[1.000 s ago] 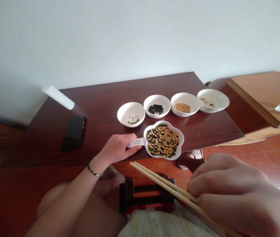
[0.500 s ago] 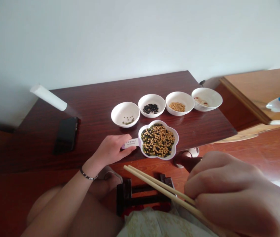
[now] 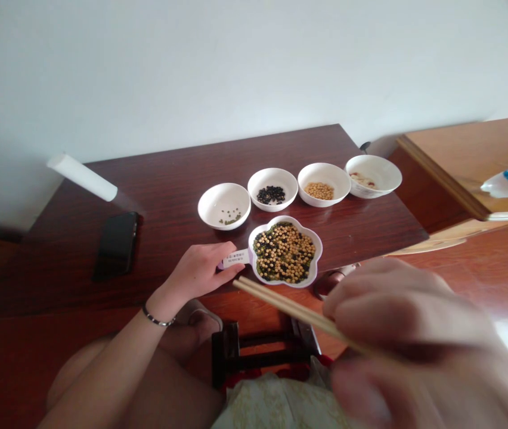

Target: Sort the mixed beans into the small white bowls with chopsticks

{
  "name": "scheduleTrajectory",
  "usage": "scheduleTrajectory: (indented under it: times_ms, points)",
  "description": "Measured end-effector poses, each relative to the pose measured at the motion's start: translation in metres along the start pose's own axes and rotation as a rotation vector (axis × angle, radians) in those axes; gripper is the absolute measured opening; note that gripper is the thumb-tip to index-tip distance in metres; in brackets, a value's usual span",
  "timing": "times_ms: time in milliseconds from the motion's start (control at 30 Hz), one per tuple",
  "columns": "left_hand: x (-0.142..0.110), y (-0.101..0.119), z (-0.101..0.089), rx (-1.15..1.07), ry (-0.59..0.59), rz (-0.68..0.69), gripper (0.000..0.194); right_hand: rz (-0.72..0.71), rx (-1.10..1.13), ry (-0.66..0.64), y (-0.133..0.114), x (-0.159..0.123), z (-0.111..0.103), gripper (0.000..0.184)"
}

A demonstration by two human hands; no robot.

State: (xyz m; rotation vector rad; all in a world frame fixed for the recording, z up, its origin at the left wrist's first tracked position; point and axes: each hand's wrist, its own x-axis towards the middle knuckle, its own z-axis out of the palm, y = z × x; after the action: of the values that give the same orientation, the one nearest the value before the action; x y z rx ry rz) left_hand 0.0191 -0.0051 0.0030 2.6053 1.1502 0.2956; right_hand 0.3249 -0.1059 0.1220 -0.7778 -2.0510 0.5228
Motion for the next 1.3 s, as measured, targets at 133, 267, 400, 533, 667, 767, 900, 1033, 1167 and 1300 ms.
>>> scheduleTrajectory:
  times_ms: [133, 267, 400, 533, 667, 767, 900, 1033, 1167, 1300]
  points:
    - [-0.001, 0.001, -0.001, 0.013, 0.009, 0.006, 0.030, 0.158, 0.276, 0.269, 0.060, 0.020, -0.007, 0.034]
    - [-0.001, 0.003, -0.001, 0.031, 0.018, 0.010, 0.031, 0.614, 0.418, 0.219, 0.111, 0.026, -0.007, 0.043]
    - [-0.001, 0.003, -0.002, 0.037, 0.018, 0.020, 0.032, 0.732, 0.449, 0.178, 0.127, 0.021, -0.007, 0.046]
    - [-0.002, 0.003, -0.002, 0.030, 0.028, 0.025, 0.031, 0.750, 0.461, 0.109, 0.130, 0.017, -0.003, 0.046]
    - [-0.002, 0.002, -0.002, 0.023, 0.030, 0.017, 0.030, 0.758, 0.489, 0.104, 0.134, 0.015, -0.001, 0.044]
    - [-0.002, 0.003, -0.002, 0.021, 0.030, 0.012, 0.031, 0.770, 0.498, 0.116, 0.136, 0.015, -0.002, 0.043]
    - [-0.002, 0.003, -0.002, 0.025, 0.025, 0.015, 0.033, 0.779, 0.498, 0.141, 0.138, 0.014, -0.003, 0.042]
    - [-0.003, 0.003, -0.002, 0.033, 0.027, 0.016, 0.033, 0.795, 0.525, 0.157, 0.140, 0.013, -0.004, 0.042]
    - [-0.003, 0.003, -0.002, 0.037, 0.035, 0.020, 0.033, 0.794, 0.516, 0.165, 0.141, 0.012, -0.006, 0.041]
    - [-0.003, 0.003, -0.002, 0.026, 0.033, 0.017, 0.034, 0.804, 0.488, 0.165, 0.141, 0.011, -0.007, 0.041]
